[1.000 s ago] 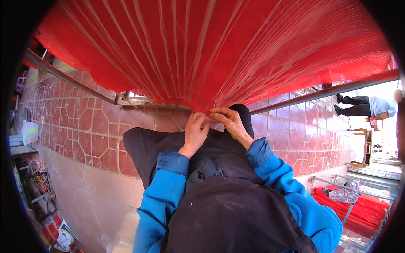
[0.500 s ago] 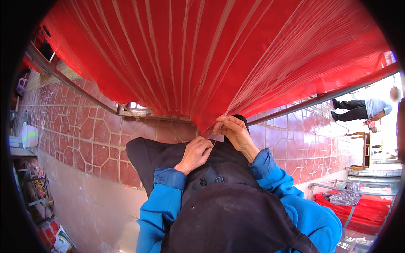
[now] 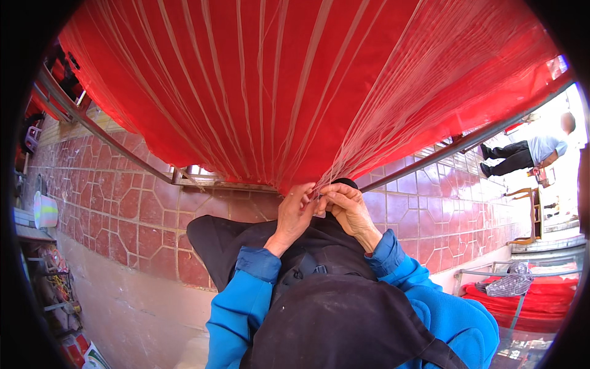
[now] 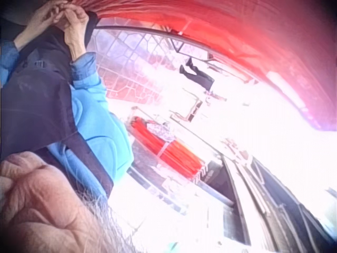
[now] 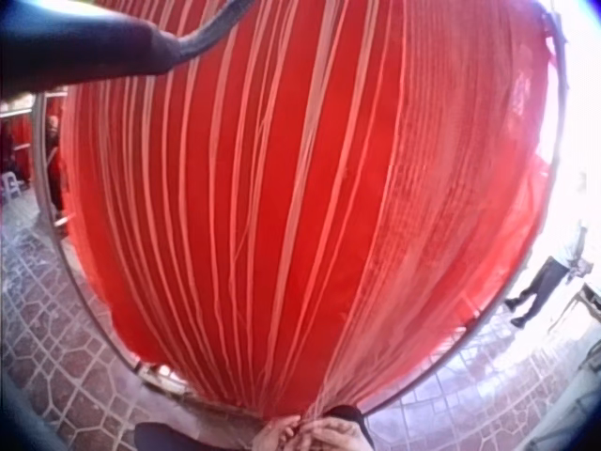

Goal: The person sits on the floor and repeatedly ties knots in a large red fishing net stretched across a metal frame. They pull individual strands through the mesh and secure them by hand to repair or reinforce the net.

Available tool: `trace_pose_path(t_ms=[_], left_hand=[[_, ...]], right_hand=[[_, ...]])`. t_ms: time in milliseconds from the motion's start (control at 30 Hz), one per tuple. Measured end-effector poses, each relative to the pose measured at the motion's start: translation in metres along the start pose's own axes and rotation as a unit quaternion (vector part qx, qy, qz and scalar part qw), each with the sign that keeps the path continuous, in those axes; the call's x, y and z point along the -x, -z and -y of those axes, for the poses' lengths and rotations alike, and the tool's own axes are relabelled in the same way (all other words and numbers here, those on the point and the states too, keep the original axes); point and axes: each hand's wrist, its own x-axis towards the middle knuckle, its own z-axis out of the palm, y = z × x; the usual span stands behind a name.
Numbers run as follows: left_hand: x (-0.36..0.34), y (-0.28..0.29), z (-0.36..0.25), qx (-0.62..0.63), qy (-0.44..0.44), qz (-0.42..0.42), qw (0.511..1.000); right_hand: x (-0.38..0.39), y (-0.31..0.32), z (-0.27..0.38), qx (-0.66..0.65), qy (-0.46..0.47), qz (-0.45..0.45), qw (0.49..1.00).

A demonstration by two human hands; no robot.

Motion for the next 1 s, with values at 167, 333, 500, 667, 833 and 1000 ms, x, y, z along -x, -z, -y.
trace_pose_path(t_ms=[167,333,500,667,833,1000], left_hand=[[-0.020,-0.012,-0.008,-0.014,-0.025,-0.042,0.999],[-0.021,-0.006,0.001,0.006,-0.021,-0.082,0.996],[-0.011,0.023,0.020,0.050,0.071,-0.152,0.985],[-0.015,0.028,0.023,0.099,0.114,-0.138,0.979],[-0.014,0.023,-0.008,0.111,0.156,-0.077,0.978],[0.000,0.036,-0.053,0.276,0.175,0.061,0.943]], right_hand=[[0.000,-0.001,0.003,0.046,0.006,-0.032,0.998],[0.000,-0.004,0.003,0.038,0.008,-0.030,0.999],[0.003,-0.008,0.012,0.042,-0.010,-0.015,0.999],[0.007,-0.022,0.016,0.066,0.014,0.046,0.997],[0.016,-0.037,0.025,0.127,0.027,0.044,0.991],[0.020,-0.047,0.031,0.235,0.106,0.081,0.963]])
